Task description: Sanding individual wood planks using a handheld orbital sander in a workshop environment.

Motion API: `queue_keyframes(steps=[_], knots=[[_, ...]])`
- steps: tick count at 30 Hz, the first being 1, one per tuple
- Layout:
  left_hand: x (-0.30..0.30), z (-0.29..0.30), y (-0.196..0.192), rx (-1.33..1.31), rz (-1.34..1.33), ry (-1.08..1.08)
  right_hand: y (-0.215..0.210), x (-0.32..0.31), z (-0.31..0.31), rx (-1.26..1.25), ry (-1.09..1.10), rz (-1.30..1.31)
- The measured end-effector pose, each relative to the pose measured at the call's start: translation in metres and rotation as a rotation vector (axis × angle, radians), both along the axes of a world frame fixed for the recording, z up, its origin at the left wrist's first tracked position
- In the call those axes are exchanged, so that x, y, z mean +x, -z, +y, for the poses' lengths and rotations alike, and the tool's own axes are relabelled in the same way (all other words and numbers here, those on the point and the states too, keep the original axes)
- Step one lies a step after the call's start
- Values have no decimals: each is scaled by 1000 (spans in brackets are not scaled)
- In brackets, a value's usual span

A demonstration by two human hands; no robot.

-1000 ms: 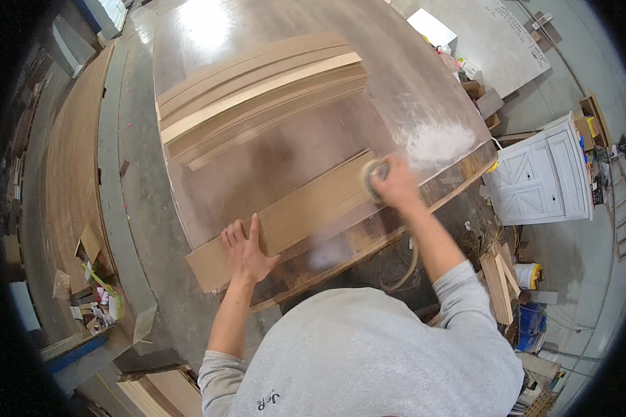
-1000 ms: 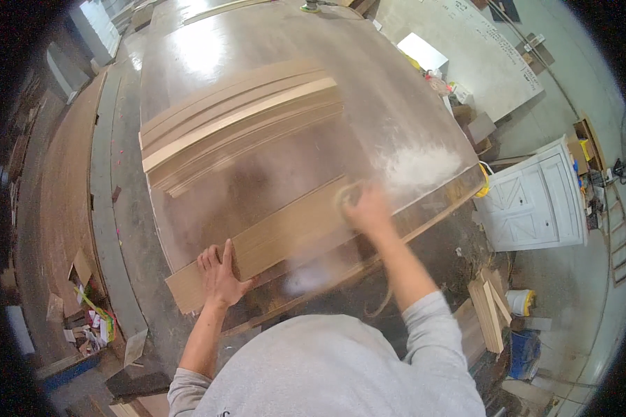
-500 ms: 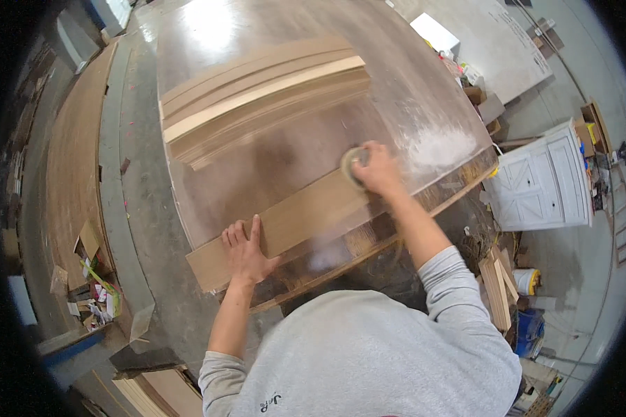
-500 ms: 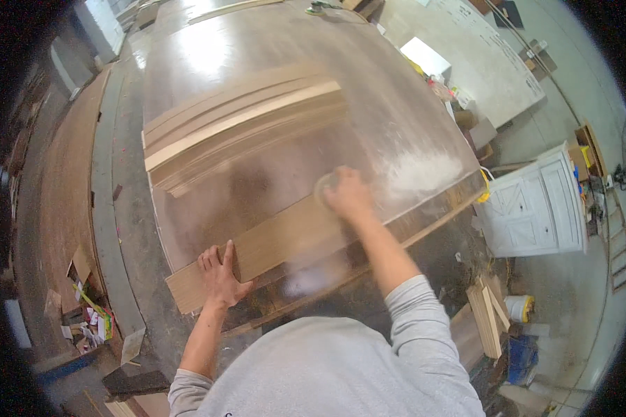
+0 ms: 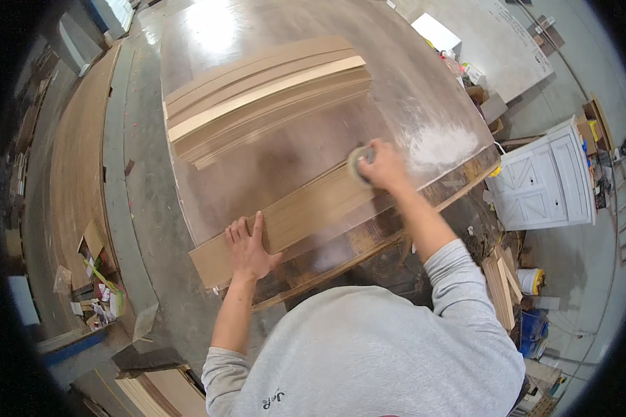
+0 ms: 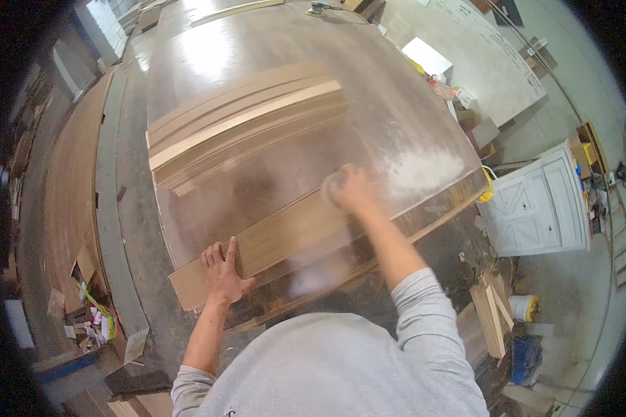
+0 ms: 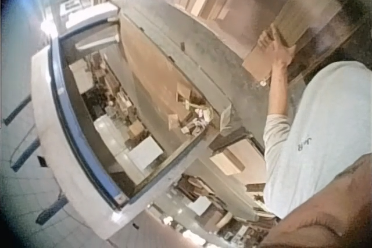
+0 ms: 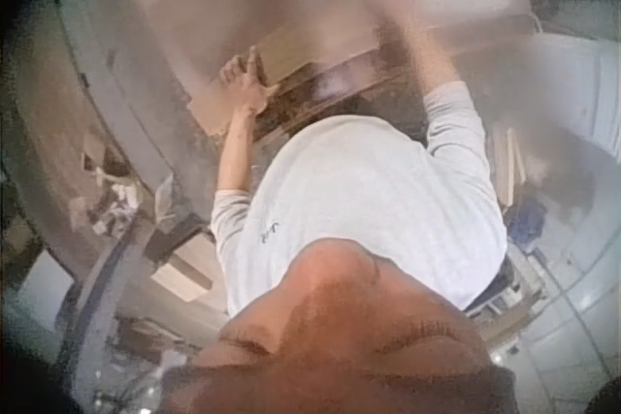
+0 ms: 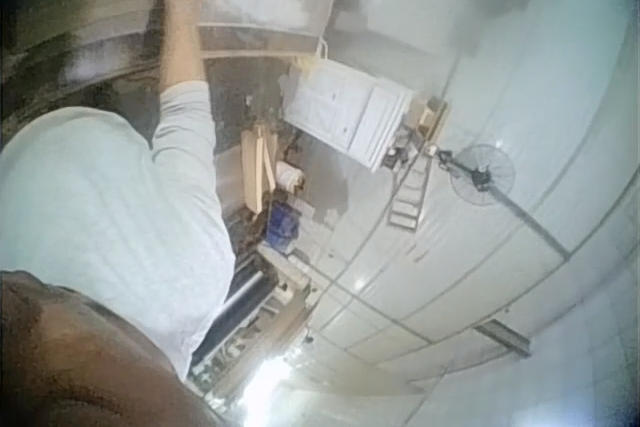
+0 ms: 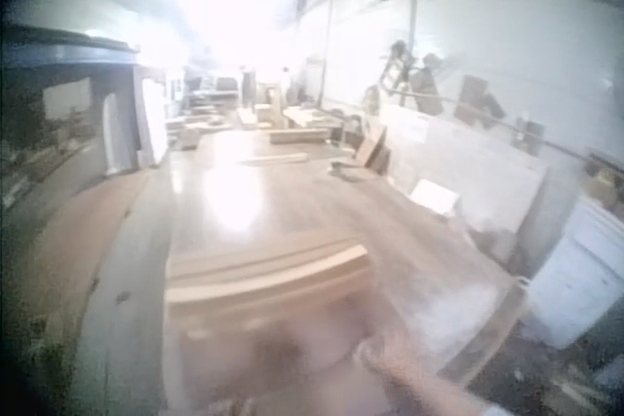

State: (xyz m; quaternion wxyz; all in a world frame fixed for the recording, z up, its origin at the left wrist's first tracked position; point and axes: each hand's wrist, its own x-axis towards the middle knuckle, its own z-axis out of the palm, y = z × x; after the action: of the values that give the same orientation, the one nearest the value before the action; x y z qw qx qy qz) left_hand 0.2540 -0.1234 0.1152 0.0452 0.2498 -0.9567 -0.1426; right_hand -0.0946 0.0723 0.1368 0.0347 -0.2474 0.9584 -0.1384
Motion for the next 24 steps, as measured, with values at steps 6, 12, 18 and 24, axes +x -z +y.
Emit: queue_keyframes(steps=[6, 12, 18, 24], knots=[[10, -3, 13, 20, -5, -9, -39, 135, -77, -25, -322, -317], [10, -1, 0, 48, -80, -68, 9, 57, -34, -233, -220, -40], [3, -1, 0, -12, -28, 11, -14, 50, -22, -89, -118, -78], [12, -3, 11, 40, 21, -28, -23, 167, -91, -100, -406, -303]])
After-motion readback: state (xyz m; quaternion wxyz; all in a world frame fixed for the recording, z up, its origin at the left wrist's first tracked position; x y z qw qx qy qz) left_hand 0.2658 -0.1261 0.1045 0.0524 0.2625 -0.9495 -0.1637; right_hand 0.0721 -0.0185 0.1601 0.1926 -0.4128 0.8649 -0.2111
